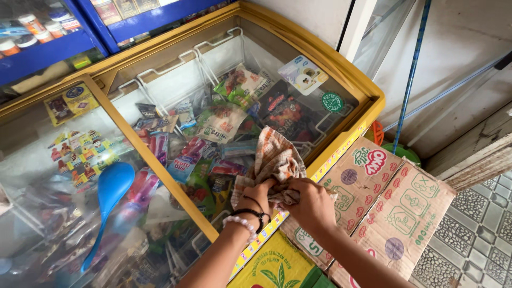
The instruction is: The person wipes the glass lid of a chest freezer with a cloth, then wipes the top of a plastic jar with the same cloth. The person also briefly moves a stack of packaged items and a black pouch on top of the freezer.
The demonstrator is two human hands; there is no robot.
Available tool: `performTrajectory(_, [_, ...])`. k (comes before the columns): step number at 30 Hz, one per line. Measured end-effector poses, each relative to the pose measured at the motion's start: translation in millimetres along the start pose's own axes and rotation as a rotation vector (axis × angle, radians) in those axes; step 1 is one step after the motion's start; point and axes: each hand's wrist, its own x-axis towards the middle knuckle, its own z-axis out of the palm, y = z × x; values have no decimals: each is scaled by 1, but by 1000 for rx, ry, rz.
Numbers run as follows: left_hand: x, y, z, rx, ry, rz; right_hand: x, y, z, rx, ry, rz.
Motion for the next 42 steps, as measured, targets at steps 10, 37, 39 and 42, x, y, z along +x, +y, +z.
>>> performTrajectory(10, [25,-3,9,-24,9,82,-1,2,1,12,-62,248])
performTrajectory(37, [189,95,65,-143,-41,234,120,140,-39,12,118,348])
performTrajectory(39, [197,99,68,-146,-43,230,126,147,-40,27,142,346])
performTrajectory(42, [209,101,71,-148,-46,246,133,155,-41,15,154,355])
